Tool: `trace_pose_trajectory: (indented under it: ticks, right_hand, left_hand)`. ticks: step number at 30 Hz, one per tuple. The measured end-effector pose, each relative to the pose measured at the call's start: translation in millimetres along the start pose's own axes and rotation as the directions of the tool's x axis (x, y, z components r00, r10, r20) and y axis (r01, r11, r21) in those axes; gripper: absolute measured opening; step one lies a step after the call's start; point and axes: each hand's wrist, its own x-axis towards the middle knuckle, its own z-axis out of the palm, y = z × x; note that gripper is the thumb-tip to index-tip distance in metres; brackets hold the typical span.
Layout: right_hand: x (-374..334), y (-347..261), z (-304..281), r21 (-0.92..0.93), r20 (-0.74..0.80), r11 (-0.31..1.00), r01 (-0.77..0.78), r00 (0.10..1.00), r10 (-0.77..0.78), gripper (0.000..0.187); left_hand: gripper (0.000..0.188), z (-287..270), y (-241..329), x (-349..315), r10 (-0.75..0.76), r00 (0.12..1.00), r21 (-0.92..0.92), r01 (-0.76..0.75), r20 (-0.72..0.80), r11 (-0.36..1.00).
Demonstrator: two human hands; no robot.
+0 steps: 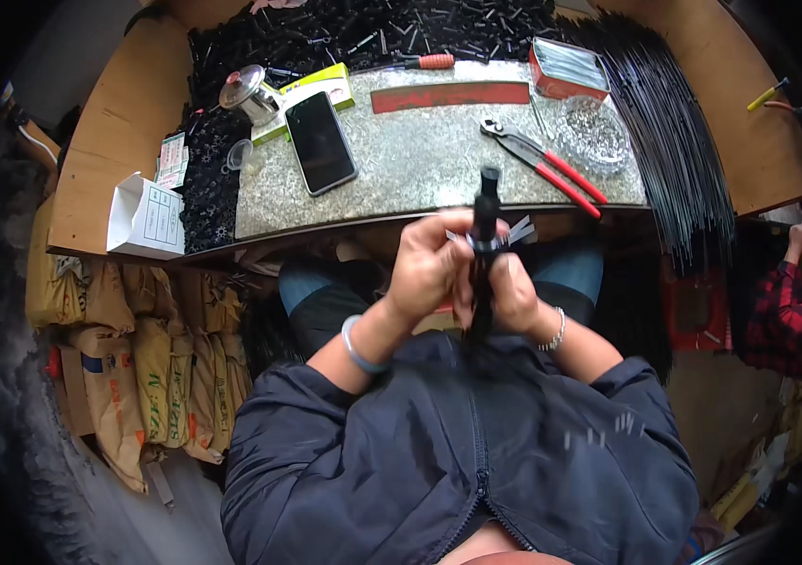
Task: Assembling bundles of black rods into plastic housings using pliers at a factory workbench.
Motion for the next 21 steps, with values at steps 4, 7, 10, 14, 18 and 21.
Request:
trace_pose_trajectory:
  ticks: [4,7,10,14,18,21]
  right_hand:
    - [35,11,-13,0.222,-0.039,0.975,0.001,0.999,0.008,0.055]
    - [47,7,-17,0.248,-0.043,0.968,0.045,0.998,-0.035,0.029]
    - [47,6,-14,0.243,-0.051,0.969,0.05,0.998,-0.038,0.033]
    - [47,11,-1,0.0,-0.266,0.985,0.173,0.95,-0.167,0.051]
    - [47,13,8,-0.245,-0.455,0.955,0.165,0.851,-0.263,0.053]
    - [47,20,11,-0.332,-0.502,0.931,0.151,0.807,-0.31,0.052]
  left_hand:
    - [0.04,-23,-3,35,-0.078,0.997,-0.273,0.079,0.016,0.959]
    - [0.042,-34,0,51,-0.089,0.988,-0.289,0.122,0.126,0.949]
    - [0.053,-60,-1,60,-0.148,0.938,-0.306,0.247,0.312,0.919]
    - [0.049,-30,11,54,-0.13,0.967,-0.279,0.189,0.217,0.941]
    - [0.064,8,23,28,0.084,0.976,0.106,-0.064,-0.199,0.992]
    - [0.066,18,15,19,0.351,0.929,0.278,-0.309,-0.115,0.91]
